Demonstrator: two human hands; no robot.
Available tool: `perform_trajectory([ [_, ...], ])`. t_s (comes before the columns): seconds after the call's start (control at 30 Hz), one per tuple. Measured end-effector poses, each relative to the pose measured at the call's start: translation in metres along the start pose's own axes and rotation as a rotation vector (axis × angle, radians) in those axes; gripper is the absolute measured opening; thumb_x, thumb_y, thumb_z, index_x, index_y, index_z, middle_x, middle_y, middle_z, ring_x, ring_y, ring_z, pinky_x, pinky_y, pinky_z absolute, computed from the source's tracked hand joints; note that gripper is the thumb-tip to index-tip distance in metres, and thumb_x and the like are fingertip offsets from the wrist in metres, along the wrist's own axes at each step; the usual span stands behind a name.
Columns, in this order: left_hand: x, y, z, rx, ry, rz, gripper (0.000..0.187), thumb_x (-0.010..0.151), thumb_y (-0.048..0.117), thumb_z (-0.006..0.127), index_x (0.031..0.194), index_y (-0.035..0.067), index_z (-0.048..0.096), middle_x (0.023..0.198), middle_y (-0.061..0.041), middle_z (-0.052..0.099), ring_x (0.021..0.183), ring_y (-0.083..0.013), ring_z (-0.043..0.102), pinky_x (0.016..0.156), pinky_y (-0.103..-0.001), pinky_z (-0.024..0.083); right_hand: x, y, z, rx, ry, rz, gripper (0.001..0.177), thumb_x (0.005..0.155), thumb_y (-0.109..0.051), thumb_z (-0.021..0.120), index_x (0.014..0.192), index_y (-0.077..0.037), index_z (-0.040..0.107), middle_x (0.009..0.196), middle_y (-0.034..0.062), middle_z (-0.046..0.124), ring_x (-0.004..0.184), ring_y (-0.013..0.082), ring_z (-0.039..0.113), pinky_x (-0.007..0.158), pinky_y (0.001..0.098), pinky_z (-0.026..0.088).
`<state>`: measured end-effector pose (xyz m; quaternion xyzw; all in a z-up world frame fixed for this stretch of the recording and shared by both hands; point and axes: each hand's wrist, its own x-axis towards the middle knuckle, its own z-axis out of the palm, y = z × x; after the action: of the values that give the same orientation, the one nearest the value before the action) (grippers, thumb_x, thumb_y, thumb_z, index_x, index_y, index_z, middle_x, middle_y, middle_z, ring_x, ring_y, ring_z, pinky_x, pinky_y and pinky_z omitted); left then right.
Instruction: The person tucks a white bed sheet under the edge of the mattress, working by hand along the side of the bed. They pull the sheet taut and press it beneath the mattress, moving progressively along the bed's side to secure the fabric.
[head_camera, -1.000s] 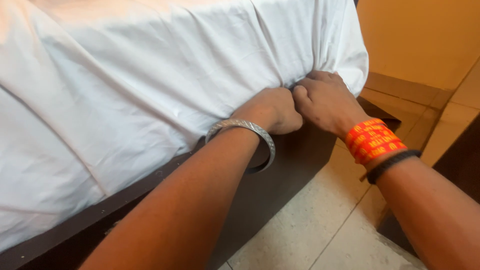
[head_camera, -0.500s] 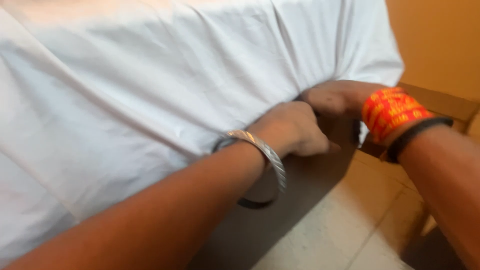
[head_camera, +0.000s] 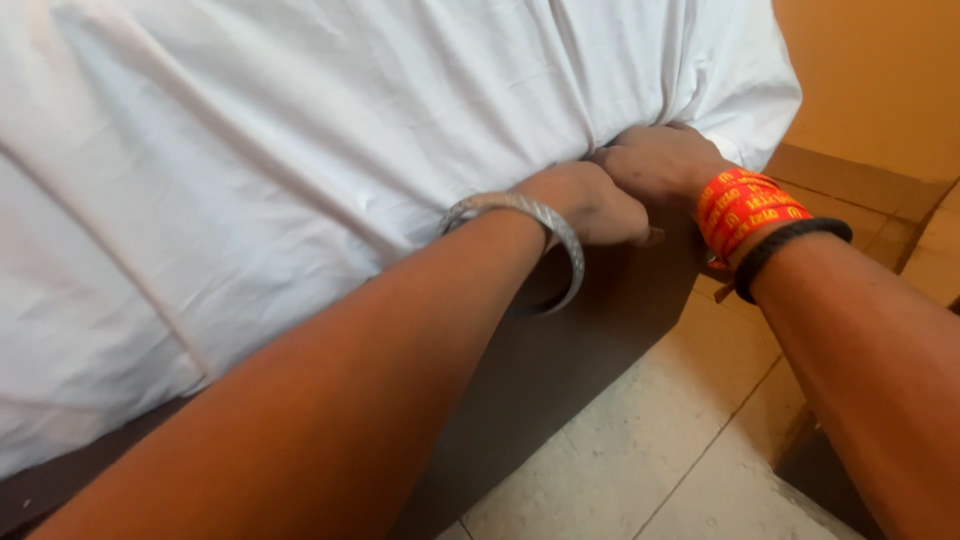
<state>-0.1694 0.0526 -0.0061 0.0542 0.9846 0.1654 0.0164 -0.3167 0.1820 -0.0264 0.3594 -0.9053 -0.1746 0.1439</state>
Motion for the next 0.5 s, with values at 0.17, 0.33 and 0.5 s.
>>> perform_trajectory([
  [0.17, -0.009, 0.0, -0.005, 0.043, -0.051, 0.033, 0.061, 0.082, 0.048, 0.075, 0.131, 0.012, 0.068, 0.14, -0.015, 0.065, 0.131, -0.0278, 0.06, 0.108, -0.037, 0.049, -0.036, -0.015, 0.002, 0.07, 0.444, -0.205, 0.06, 0.066, -0.026, 0.074, 0.122, -0.006, 0.067, 0.111, 0.0159, 0.073, 0.105, 0.0381, 0.067, 0.089, 0.0495, 0.052],
  [0.33, 0.038, -0.003, 0.011, 0.104, 0.05, 0.135, 0.058, 0.088, 0.042, 0.069, 0.136, 0.011, 0.061, 0.14, -0.016, 0.062, 0.131, -0.0294, 0.058, 0.107, -0.039, 0.047, -0.059, -0.018, -0.003, 0.433, 0.454, 0.113, 0.043, 0.1, -0.04, 0.062, 0.124, -0.005, 0.069, 0.117, 0.0188, 0.074, 0.113, 0.0389, 0.069, 0.102, 0.0472, 0.054],
  [0.5, -0.011, 0.004, -0.003, -0.02, 0.03, -0.014, 0.056, 0.086, 0.047, 0.067, 0.126, 0.008, 0.071, 0.135, -0.016, 0.068, 0.128, -0.0301, 0.065, 0.105, -0.038, 0.053, -0.035, -0.005, -0.008, 0.547, 0.24, 0.548, 0.081, 0.092, -0.065, 0.067, 0.133, 0.004, 0.058, 0.134, 0.0285, 0.059, 0.12, 0.0432, 0.062, 0.103, 0.0479, 0.051],
])
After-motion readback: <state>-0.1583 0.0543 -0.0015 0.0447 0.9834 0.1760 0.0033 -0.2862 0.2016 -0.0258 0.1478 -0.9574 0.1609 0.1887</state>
